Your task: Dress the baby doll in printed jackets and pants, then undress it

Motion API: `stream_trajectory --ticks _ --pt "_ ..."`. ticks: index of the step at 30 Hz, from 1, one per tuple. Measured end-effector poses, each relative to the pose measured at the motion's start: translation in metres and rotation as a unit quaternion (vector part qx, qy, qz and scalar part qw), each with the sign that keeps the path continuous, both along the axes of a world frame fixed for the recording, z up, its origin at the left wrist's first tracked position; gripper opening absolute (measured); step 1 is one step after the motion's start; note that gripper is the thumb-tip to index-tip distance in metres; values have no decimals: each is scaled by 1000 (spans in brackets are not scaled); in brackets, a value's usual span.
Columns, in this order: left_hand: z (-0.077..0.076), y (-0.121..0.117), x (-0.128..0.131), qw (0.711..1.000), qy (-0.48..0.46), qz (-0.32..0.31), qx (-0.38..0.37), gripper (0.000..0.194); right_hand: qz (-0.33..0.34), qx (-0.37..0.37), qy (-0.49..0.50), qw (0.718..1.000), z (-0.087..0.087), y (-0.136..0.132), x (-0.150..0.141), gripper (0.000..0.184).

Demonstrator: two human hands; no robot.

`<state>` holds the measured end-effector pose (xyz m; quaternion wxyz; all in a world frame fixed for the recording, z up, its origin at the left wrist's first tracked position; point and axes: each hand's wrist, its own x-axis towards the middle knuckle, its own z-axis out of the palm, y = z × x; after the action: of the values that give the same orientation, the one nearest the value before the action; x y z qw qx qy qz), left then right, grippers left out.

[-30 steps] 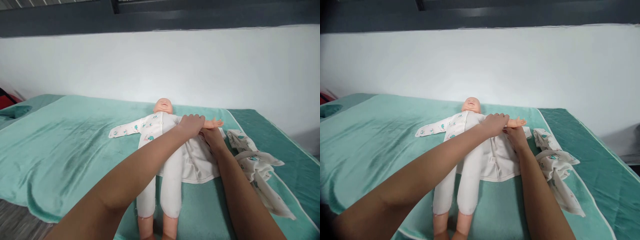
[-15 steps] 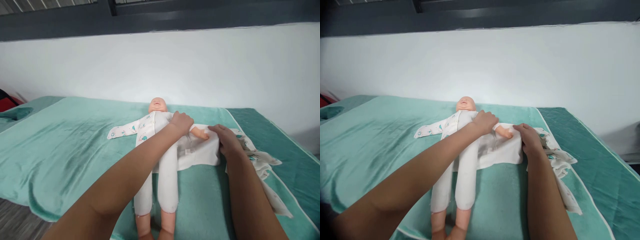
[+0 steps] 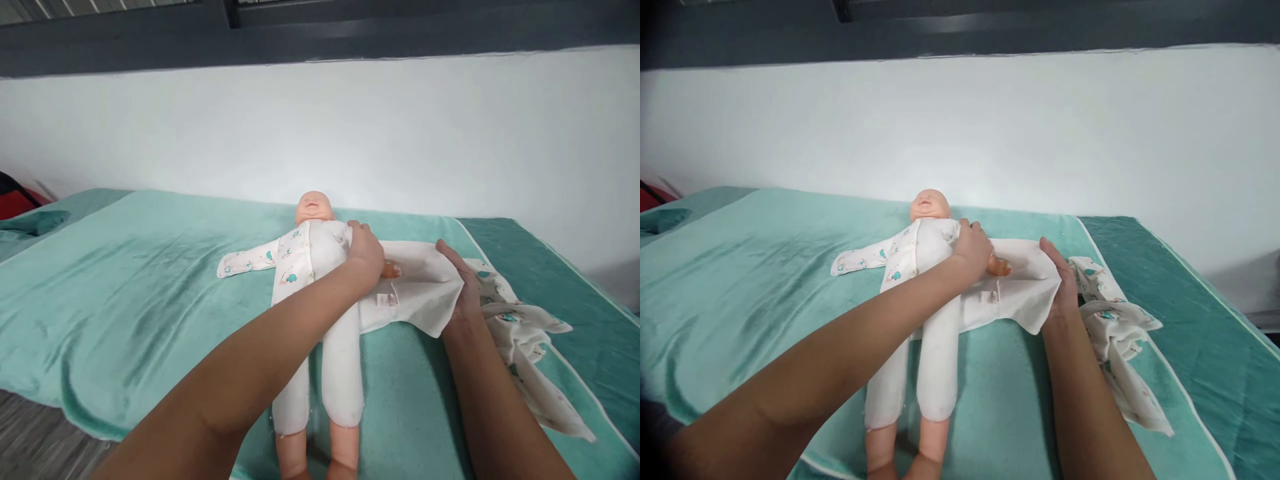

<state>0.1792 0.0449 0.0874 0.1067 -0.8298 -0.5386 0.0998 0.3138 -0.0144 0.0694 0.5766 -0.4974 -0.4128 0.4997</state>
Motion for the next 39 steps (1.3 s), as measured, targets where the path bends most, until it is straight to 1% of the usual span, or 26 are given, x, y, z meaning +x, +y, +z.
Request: stream_trajectory --ticks 3,6,8,10,12,14,17,18,19,21,23,24,27,30,31,33,36,37,39 --pt "0 3 -3 1000 -25 11 0 41 61 -68 62 994 4 -7 -11 50" --pt "-2 6 -7 995 -95 35 5 40 94 -69 57 992 2 -11 -21 54" --pt "-3 7 -10 988 -143 47 10 45 100 -40 48 993 0 -12 -26 52" --pt "-2 7 -15 981 -185 55 13 46 112 7 45 993 -2 -12 -31 49" --pt "2 5 -22 972 -227 51 15 43 146 44 49 987 -2 -13 -35 55" --pt "8 4 -32 959 -282 17 1 41 189 67 55 978 -3 -14 -41 63" --pt "20 6 -52 931 -351 -82 -52 33 228 104 45 967 -8 -16 -49 66" --pt "23 7 -59 922 -368 -101 -67 28 243 115 33 963 -10 -17 -51 67" --pt "27 8 -66 915 -382 -104 -71 24 258 125 17 958 -12 -17 -53 69" --pt "30 11 -80 910 -404 -72 -50 21 281 145 -29 948 -15 -19 -56 70" --pt "29 14 -93 907 -420 -34 -4 24 280 165 -109 939 -14 -22 -57 63" --pt "27 15 -99 905 -425 -25 17 25 272 173 -162 933 -13 -24 -56 57" --pt "17 15 -112 896 -441 -8 48 25 257 187 -317 894 -6 -29 -53 44" --pt "5 12 -117 889 -453 32 59 23 247 194 -403 860 -2 -30 -52 29" --pt "2 11 -117 885 -459 42 63 22 239 203 -413 855 -2 -30 -53 25" --pt "-2 9 -116 878 -471 45 67 19 225 236 -406 853 -4 -30 -57 25" --pt "-5 7 -115 868 -491 41 63 14 206 293 -339 870 -6 -34 -67 20" --pt "-5 6 -115 865 -498 30 61 14 199 314 -316 873 -6 -35 -70 15" --pt "-6 6 -117 855 -515 -29 50 19 193 360 -289 866 -8 -38 -77 5"
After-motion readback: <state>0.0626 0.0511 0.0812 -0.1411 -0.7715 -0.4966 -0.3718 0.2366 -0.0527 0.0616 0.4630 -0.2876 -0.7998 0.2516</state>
